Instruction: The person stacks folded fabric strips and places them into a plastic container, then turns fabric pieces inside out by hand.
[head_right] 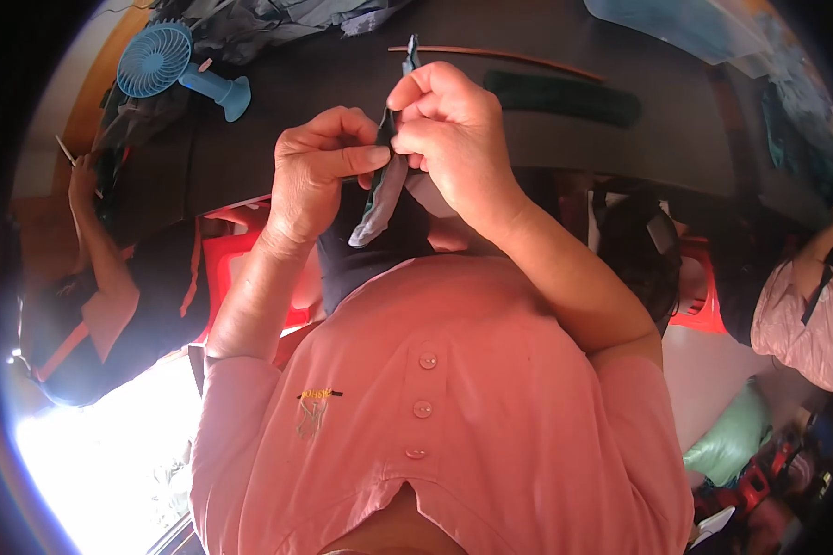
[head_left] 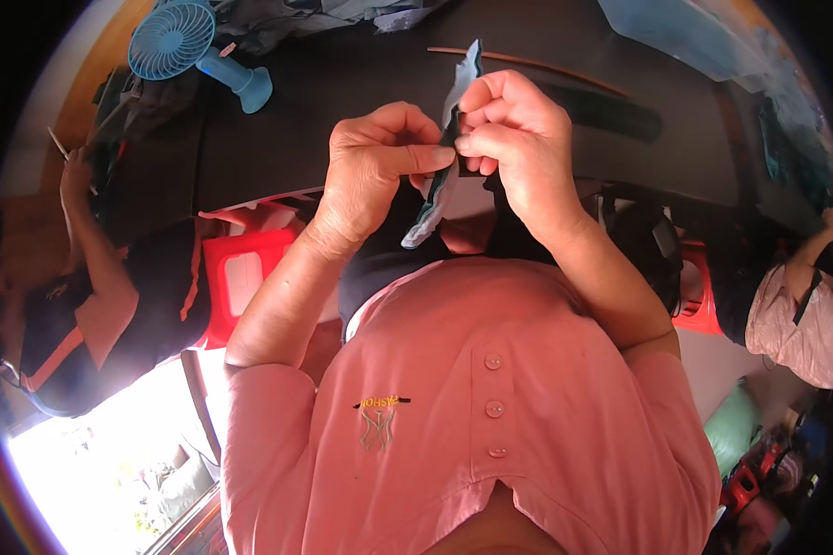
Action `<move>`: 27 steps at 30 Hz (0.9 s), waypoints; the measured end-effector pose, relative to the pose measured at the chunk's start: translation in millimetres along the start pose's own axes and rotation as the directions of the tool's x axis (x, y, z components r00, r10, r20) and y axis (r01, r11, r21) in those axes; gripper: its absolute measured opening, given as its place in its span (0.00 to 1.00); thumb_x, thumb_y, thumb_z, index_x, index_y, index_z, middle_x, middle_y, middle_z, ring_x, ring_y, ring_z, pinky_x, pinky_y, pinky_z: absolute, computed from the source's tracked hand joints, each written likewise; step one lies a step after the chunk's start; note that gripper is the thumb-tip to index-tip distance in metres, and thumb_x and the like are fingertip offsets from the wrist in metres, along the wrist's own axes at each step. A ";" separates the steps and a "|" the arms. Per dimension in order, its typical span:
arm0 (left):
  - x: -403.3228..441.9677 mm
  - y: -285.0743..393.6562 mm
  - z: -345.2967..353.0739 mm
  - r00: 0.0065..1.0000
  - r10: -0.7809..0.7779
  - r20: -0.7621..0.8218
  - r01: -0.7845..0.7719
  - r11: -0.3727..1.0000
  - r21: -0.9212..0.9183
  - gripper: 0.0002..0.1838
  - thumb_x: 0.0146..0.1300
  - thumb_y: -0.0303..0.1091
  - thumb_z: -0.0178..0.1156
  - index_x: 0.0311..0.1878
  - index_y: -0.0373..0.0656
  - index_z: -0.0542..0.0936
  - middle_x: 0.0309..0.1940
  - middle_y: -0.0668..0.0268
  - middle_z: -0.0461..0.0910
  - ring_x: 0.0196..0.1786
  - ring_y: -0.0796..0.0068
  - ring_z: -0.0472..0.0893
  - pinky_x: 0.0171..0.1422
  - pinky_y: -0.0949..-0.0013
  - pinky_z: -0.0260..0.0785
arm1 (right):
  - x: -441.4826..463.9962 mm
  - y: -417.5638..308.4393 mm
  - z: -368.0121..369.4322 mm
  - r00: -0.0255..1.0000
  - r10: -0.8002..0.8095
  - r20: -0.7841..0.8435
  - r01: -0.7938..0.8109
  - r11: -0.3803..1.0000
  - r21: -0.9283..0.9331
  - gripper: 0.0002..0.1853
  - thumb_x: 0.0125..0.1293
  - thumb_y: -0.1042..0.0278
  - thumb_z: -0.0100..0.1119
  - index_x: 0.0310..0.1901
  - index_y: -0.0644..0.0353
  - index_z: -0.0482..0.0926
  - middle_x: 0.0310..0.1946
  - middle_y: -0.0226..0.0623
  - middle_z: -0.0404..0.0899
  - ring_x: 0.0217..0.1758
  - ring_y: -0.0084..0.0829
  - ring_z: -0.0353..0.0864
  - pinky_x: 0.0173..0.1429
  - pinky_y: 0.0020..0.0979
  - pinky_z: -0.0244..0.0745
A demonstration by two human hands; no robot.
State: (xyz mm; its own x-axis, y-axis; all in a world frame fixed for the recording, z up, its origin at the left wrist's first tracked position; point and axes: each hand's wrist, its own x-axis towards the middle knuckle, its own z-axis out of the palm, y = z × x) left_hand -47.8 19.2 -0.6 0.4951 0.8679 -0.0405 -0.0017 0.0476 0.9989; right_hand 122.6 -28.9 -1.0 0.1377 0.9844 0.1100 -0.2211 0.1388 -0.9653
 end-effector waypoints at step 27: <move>-3.6 -13.0 34.7 0.993 0.075 -0.088 -0.081 0.995 -0.058 0.05 0.61 0.19 0.65 0.41 0.34 0.80 0.31 0.64 0.83 0.30 0.78 0.80 0.38 0.77 0.73 | -12.3 12.6 -21.0 0.987 -0.098 -0.129 0.108 0.991 0.072 0.12 0.56 0.83 0.62 0.41 0.60 0.75 0.29 0.33 0.81 0.28 0.18 0.77 0.30 0.21 0.71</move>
State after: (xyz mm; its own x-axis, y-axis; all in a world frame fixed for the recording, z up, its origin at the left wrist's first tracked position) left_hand -19.4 -1.7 -12.5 0.4154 0.9090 0.0329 -0.0921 0.0061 0.9957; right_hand 138.4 -41.6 -19.5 0.2825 0.9435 0.1729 -0.2743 0.2522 -0.9280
